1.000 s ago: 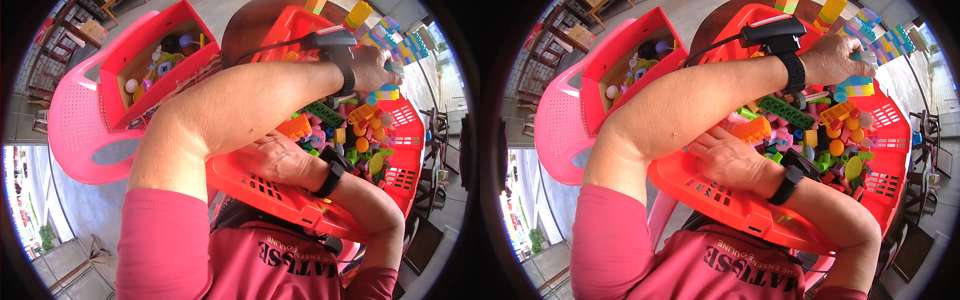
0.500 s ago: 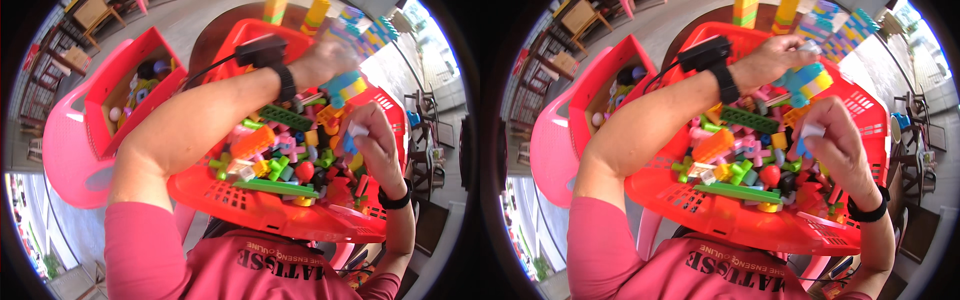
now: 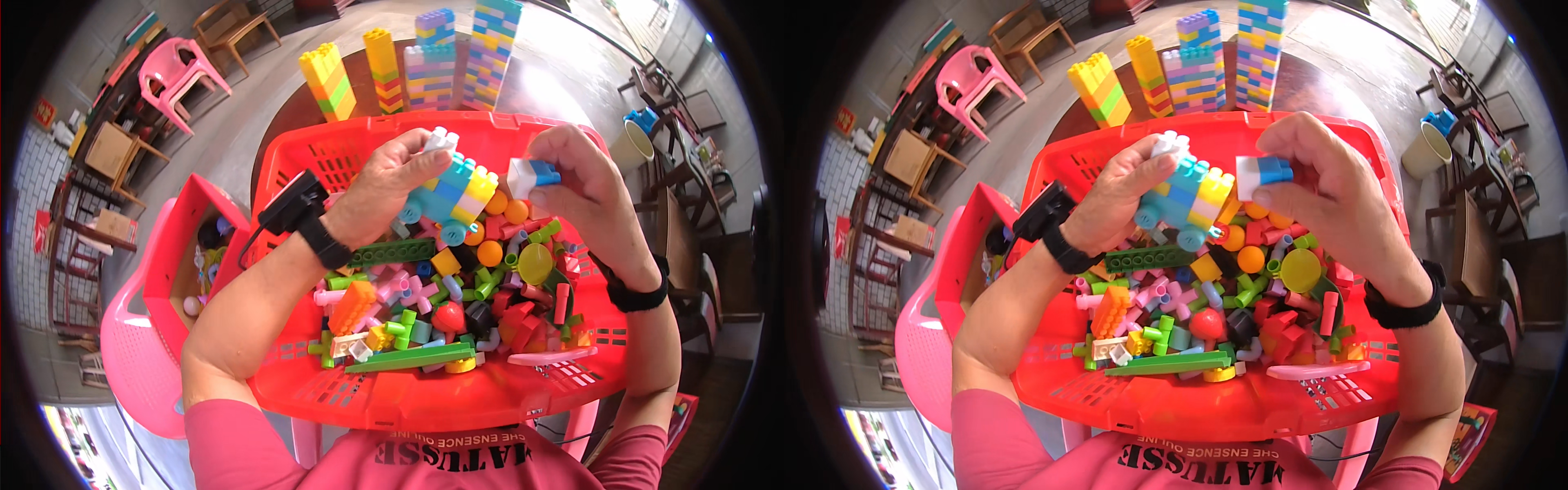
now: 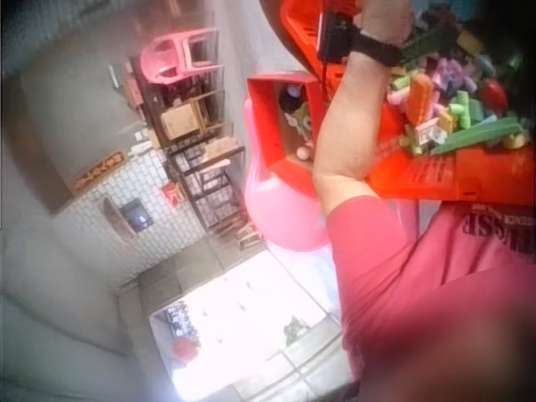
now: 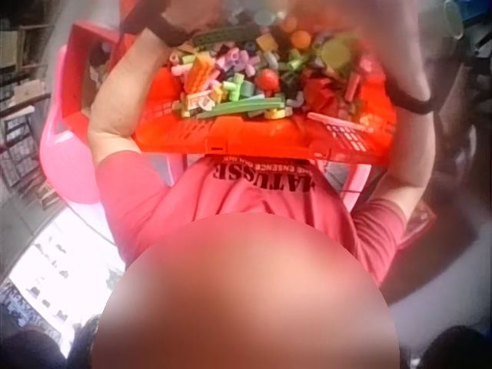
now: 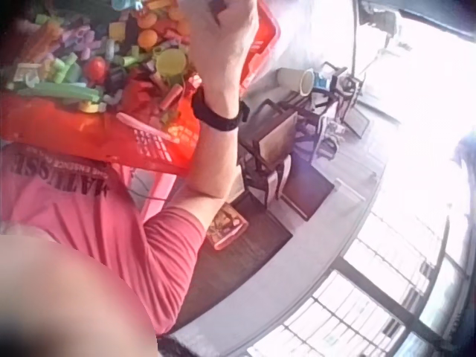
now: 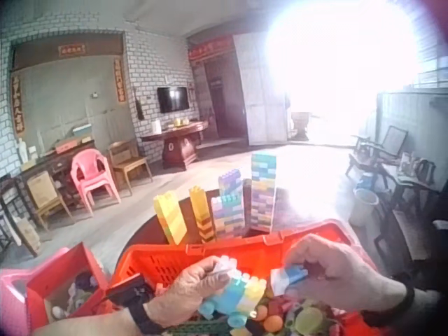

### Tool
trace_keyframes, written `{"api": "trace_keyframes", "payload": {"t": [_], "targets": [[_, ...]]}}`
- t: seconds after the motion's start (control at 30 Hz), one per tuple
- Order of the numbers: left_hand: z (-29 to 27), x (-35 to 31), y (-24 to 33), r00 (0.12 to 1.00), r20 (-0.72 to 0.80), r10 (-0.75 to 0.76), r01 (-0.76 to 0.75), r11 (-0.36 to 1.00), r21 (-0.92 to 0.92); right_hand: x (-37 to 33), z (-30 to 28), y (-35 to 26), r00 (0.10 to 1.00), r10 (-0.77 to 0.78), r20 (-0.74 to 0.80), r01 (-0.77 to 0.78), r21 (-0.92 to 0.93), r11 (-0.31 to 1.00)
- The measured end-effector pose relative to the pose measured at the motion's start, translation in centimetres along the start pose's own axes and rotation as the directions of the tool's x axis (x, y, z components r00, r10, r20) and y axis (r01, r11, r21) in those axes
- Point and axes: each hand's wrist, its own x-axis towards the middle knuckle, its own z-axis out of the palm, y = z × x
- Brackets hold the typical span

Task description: The person assembles various interlocking plastic toy blocks by hand, picking individual pieces from a red basket and pressing them onto a growing structure.

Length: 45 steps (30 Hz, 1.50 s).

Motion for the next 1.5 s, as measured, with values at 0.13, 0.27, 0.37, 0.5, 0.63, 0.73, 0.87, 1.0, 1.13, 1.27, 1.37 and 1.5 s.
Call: {"api": "trace_keyframes", "payload": {"t": [0.13,0.27,0.37,0.5,0.63,0.73,0.87,1.0,1.13,1.27,1.37,1.5], "targets": [[0.6,-0.3,0.3,1.000,-0.003,-0.009,0.009,1.000,-0.008,0.2,-0.9,0.5,0.999,-0.013,0.038,0.017,-0.100,0.995],[0.5,-0.5,0.6,0.998,0.012,-0.066,0.065,0.997,0.050,0.0,-0.7,1.0,1.000,-0.017,0.024,0.020,-0.159,0.987],[0.7,-0.7,0.5,0.996,0.021,-0.089,0.087,0.994,0.063,0.1,-0.6,1.4,0.999,0.020,0.040,-0.014,-0.134,0.991],[1.0,-1.0,0.4,0.995,0.055,-0.087,0.085,0.995,0.046,0.1,-0.4,2.0,0.998,-0.038,0.044,0.045,-0.166,0.985],[1.2,-1.0,0.3,0.996,0.021,-0.090,0.089,0.994,0.058,0.2,-0.1,2.2,0.999,-0.055,-0.002,0.054,-0.132,0.990],[1.4,-1.0,0.3,0.999,-0.002,-0.047,0.047,0.995,0.089,0.1,0.0,1.8,1.000,-0.014,-0.002,0.014,-0.155,0.988],[1.6,-1.1,0.3,1.000,-0.008,-0.029,0.029,0.993,0.116,0.0,0.0,1.2,1.000,0.009,0.015,-0.005,-0.226,0.974],[1.6,-1.2,0.4,0.999,0.002,-0.041,0.040,0.990,0.139,0.1,0.1,0.9,1.000,0.013,0.015,-0.009,-0.224,0.974],[1.8,-1.3,0.3,0.999,-0.001,-0.042,0.041,0.986,0.160,0.2,0.4,0.9,1.000,-0.002,0.027,0.008,-0.242,0.970],[2.1,-1.4,0.2,1.000,-0.001,-0.019,0.019,0.982,0.186,0.0,0.3,0.6,0.993,0.101,0.068,-0.079,-0.267,0.961],[2.2,-1.4,0.3,1.000,0.002,-0.011,0.011,0.979,0.205,0.0,0.4,0.6,0.994,0.091,0.053,-0.072,-0.284,0.956],[2.2,-1.4,0.3,1.000,0.004,-0.019,0.018,0.983,0.180,0.1,0.5,0.6,0.999,0.052,0.015,-0.048,-0.229,0.972]]}}
